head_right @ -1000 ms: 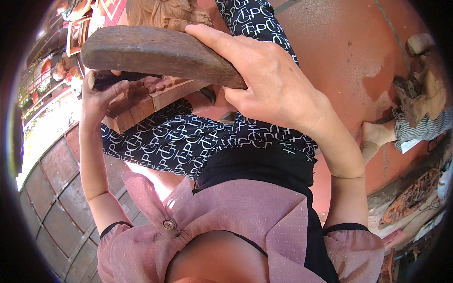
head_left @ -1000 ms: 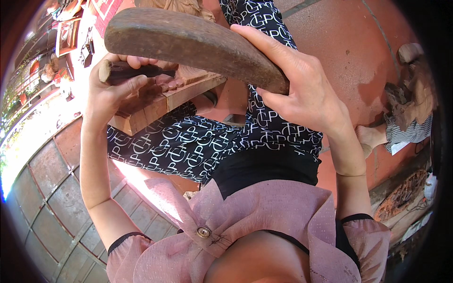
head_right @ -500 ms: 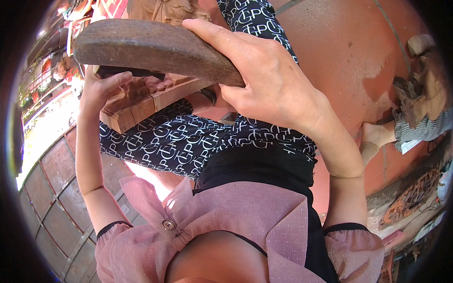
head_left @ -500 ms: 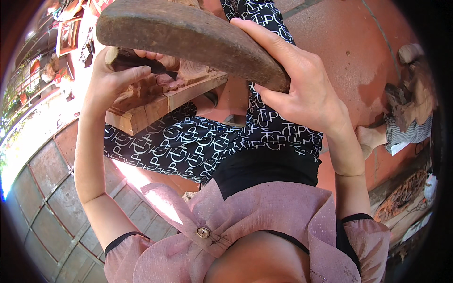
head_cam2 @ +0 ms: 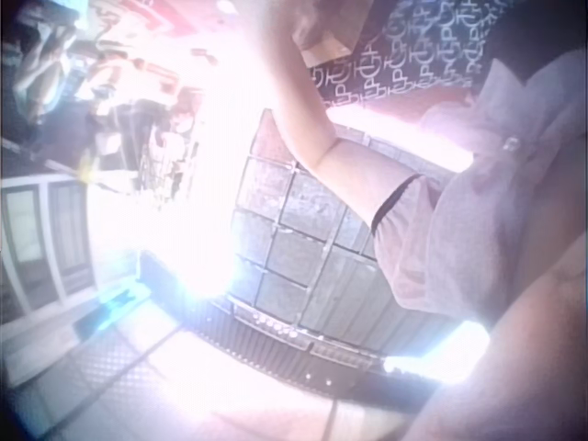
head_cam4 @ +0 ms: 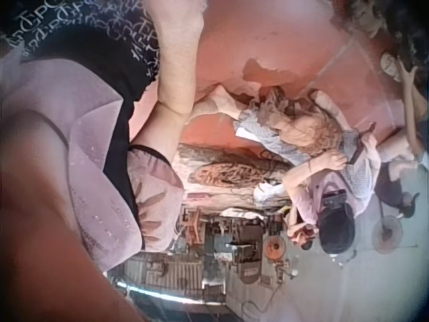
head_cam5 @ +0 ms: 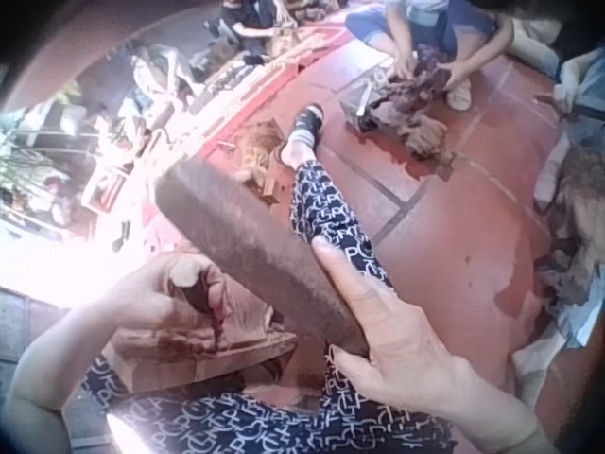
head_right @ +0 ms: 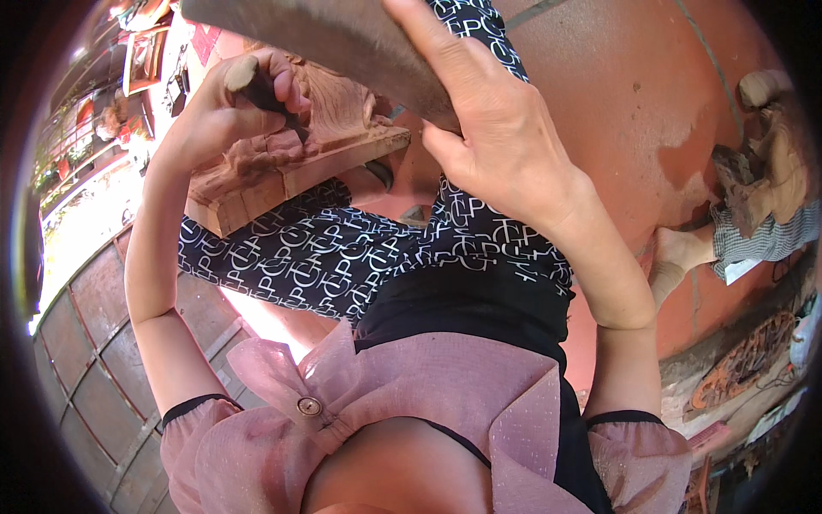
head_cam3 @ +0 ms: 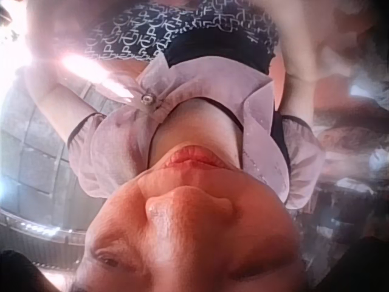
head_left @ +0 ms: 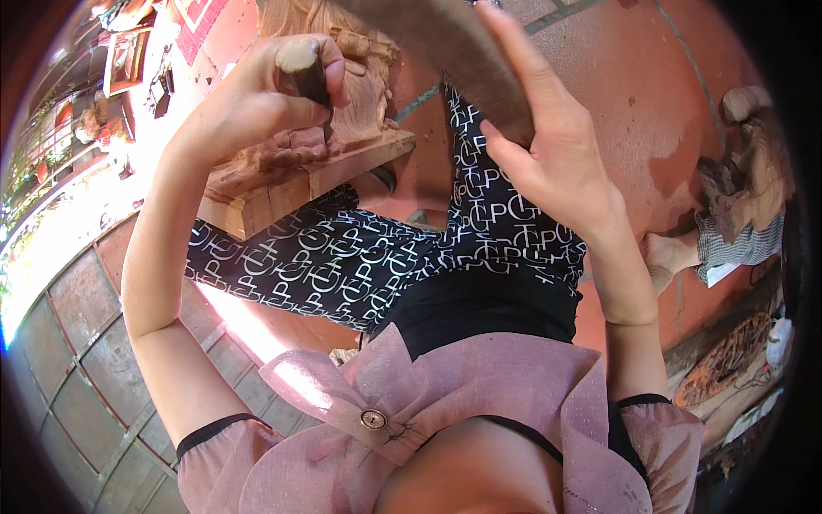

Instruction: The person carves a wooden block using a chisel and mallet. They hold the chisel in one hand and strike it with the mallet to shape the wood, occasionally adjusting the block's position.

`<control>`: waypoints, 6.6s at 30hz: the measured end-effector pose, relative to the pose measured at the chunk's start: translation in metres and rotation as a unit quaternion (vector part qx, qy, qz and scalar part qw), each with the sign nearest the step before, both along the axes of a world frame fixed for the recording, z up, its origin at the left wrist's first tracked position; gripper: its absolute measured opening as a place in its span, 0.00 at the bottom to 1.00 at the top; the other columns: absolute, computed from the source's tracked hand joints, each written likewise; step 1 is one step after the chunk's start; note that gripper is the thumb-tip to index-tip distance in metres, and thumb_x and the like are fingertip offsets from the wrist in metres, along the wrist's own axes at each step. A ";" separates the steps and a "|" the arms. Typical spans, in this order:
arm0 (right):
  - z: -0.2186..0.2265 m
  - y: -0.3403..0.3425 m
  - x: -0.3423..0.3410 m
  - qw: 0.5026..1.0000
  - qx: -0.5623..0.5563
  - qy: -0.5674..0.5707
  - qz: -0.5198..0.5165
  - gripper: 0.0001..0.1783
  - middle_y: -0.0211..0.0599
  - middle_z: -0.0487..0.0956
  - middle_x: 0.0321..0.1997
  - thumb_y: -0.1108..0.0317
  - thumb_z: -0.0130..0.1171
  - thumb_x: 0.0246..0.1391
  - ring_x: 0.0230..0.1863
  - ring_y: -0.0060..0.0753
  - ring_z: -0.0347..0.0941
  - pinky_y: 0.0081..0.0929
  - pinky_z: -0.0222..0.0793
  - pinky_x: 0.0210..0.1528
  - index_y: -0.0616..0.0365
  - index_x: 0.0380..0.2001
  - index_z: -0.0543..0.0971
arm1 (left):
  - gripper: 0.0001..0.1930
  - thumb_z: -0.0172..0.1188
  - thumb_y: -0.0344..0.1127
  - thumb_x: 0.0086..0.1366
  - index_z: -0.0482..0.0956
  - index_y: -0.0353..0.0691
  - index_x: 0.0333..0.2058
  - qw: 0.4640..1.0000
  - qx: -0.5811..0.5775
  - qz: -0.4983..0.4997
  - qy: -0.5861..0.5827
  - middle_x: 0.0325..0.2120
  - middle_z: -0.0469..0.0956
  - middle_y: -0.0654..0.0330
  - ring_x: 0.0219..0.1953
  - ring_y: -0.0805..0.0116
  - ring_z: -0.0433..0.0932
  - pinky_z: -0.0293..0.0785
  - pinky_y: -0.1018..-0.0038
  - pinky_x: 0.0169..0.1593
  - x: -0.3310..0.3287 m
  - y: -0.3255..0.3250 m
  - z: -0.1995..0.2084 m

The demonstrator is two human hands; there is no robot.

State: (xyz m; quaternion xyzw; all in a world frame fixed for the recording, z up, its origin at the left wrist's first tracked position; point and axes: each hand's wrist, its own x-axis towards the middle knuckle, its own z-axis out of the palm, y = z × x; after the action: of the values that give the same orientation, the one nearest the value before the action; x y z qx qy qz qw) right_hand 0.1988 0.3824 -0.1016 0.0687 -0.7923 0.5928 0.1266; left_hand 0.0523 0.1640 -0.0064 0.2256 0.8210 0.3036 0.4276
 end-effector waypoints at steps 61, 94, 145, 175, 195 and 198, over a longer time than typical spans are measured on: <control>-0.087 0.064 0.080 0.991 0.024 -0.132 -0.009 0.22 0.37 0.78 0.28 0.74 0.69 0.31 0.29 0.30 0.76 0.25 0.71 0.36 0.62 0.35 0.75 | 0.11 0.69 0.28 0.44 0.77 0.43 0.28 0.923 0.110 -0.023 0.368 0.19 0.70 0.61 0.23 0.60 0.71 0.65 0.68 0.25 0.096 0.030 -0.084; -0.092 0.049 0.058 0.999 0.015 -0.044 -0.001 0.20 0.39 0.75 0.26 0.77 0.66 0.29 0.27 0.41 0.74 0.30 0.68 0.29 0.58 0.33 0.76 | 0.18 0.61 0.19 0.38 0.77 0.40 0.32 0.934 0.105 -0.022 0.340 0.25 0.77 0.57 0.30 0.55 0.77 0.72 0.68 0.32 0.091 0.027 -0.077; -0.116 0.061 0.060 0.998 0.055 0.028 0.025 0.18 0.38 0.75 0.25 0.77 0.68 0.30 0.26 0.38 0.73 0.29 0.67 0.28 0.58 0.30 0.75 | 0.15 0.66 0.41 0.51 0.72 0.41 0.32 0.948 0.072 -0.198 0.237 0.25 0.72 0.60 0.32 0.57 0.76 0.71 0.64 0.33 0.082 0.034 -0.083; -0.113 0.062 0.044 0.996 0.078 -0.052 0.015 0.19 0.39 0.73 0.27 0.81 0.63 0.27 0.31 0.44 0.73 0.32 0.68 0.34 0.57 0.30 0.74 | 0.19 0.66 0.48 0.50 0.76 0.43 0.37 0.932 0.024 -0.228 0.281 0.25 0.76 0.59 0.30 0.57 0.78 0.74 0.62 0.32 0.093 0.040 -0.096; -0.104 0.064 0.041 0.996 0.068 -0.045 0.021 0.18 0.40 0.74 0.28 0.79 0.65 0.28 0.30 0.41 0.73 0.30 0.68 0.33 0.59 0.30 0.74 | 0.16 0.64 0.35 0.45 0.74 0.43 0.35 0.909 0.137 -0.138 0.369 0.25 0.73 0.61 0.30 0.59 0.75 0.72 0.66 0.31 0.089 0.039 -0.091; -0.098 0.061 0.047 0.999 0.018 -0.044 0.022 0.18 0.38 0.74 0.27 0.78 0.65 0.30 0.28 0.37 0.73 0.27 0.68 0.32 0.59 0.30 0.74 | 0.19 0.65 0.35 0.46 0.73 0.44 0.38 0.926 0.154 -0.115 0.326 0.28 0.73 0.61 0.30 0.58 0.76 0.72 0.66 0.31 0.101 0.049 -0.086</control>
State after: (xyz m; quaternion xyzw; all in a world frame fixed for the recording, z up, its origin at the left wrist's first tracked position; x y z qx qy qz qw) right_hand 0.2463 0.4431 -0.1998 0.0623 -0.8057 0.5840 0.0773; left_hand 0.1537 0.2126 -0.0921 0.4676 0.8271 0.2845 0.1280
